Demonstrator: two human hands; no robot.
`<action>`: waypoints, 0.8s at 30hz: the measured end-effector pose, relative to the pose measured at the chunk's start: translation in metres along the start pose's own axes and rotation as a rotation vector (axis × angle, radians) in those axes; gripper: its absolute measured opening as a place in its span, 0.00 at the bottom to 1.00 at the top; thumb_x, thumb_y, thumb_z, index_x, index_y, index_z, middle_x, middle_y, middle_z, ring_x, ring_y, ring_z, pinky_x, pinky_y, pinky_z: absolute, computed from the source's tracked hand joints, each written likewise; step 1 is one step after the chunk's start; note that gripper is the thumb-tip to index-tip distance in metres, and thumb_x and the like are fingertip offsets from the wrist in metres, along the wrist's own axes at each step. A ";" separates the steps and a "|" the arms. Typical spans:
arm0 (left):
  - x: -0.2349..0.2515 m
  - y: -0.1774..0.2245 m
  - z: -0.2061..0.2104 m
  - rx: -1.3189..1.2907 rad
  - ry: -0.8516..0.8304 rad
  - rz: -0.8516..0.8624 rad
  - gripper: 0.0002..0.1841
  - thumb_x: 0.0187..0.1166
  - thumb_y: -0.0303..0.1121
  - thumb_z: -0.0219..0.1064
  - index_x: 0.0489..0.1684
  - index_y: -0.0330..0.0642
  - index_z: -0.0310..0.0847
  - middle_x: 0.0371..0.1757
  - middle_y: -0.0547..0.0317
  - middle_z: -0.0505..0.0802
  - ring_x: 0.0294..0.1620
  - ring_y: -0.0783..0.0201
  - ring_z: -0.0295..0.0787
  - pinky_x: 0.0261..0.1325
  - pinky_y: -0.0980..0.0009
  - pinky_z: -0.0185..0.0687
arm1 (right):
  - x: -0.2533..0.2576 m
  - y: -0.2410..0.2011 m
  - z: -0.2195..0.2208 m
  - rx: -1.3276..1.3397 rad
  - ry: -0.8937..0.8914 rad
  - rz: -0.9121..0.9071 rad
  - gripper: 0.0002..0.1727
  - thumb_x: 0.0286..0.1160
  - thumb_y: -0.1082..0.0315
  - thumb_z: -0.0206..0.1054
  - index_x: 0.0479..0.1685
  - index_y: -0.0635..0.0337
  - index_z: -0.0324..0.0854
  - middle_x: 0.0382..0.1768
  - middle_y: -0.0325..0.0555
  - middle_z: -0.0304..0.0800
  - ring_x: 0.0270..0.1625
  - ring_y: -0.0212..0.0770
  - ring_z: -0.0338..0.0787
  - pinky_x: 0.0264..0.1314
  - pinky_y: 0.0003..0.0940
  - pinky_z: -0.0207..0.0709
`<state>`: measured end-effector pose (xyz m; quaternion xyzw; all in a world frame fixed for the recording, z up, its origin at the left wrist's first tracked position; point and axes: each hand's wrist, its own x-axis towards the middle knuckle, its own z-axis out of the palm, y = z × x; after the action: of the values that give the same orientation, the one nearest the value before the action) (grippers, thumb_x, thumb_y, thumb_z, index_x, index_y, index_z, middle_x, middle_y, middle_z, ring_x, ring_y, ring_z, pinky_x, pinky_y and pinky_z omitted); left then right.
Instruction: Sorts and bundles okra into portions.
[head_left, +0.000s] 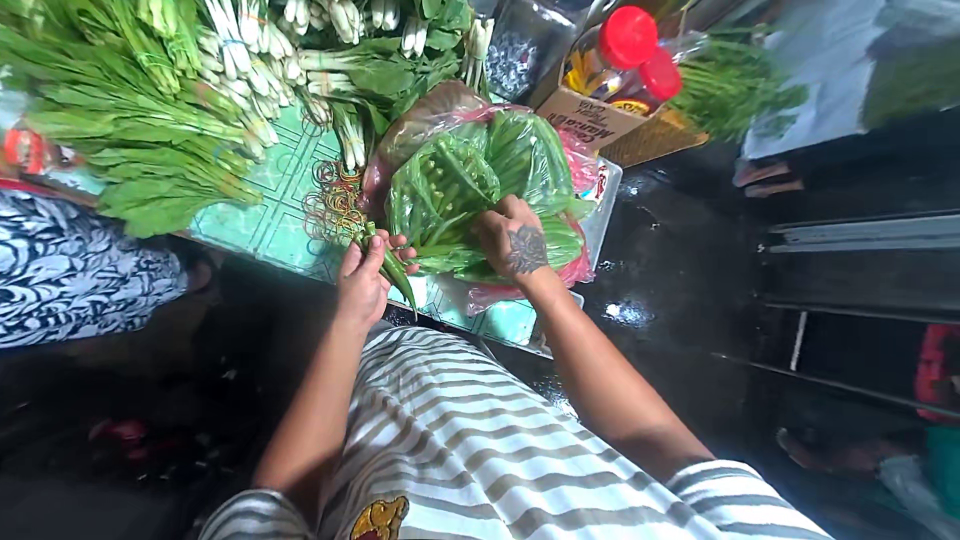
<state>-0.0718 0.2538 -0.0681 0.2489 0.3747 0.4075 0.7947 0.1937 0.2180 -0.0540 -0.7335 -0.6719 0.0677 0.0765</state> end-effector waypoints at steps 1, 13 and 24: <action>0.001 0.000 -0.003 -0.005 -0.004 -0.004 0.14 0.95 0.40 0.47 0.67 0.44 0.71 0.58 0.47 0.89 0.53 0.48 0.93 0.56 0.45 0.91 | 0.000 -0.008 0.000 -0.013 0.001 -0.033 0.14 0.80 0.51 0.66 0.42 0.48 0.92 0.48 0.52 0.88 0.56 0.56 0.87 0.55 0.56 0.82; 0.016 0.020 -0.019 0.000 -0.107 -0.069 0.14 0.95 0.39 0.49 0.66 0.44 0.72 0.57 0.48 0.89 0.52 0.49 0.93 0.55 0.47 0.92 | 0.008 -0.002 -0.062 0.173 0.068 0.065 0.09 0.82 0.65 0.67 0.43 0.59 0.90 0.48 0.53 0.89 0.53 0.54 0.89 0.58 0.57 0.83; 0.020 -0.001 0.044 -0.283 -0.268 -0.085 0.19 0.93 0.39 0.52 0.76 0.42 0.69 0.69 0.39 0.88 0.66 0.40 0.88 0.68 0.41 0.84 | -0.042 -0.074 -0.026 0.334 0.463 0.021 0.09 0.79 0.63 0.68 0.41 0.57 0.91 0.45 0.45 0.91 0.52 0.43 0.89 0.56 0.45 0.84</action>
<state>-0.0287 0.2657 -0.0504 0.1705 0.2148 0.3856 0.8809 0.1234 0.1822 -0.0135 -0.7137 -0.6084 0.0088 0.3471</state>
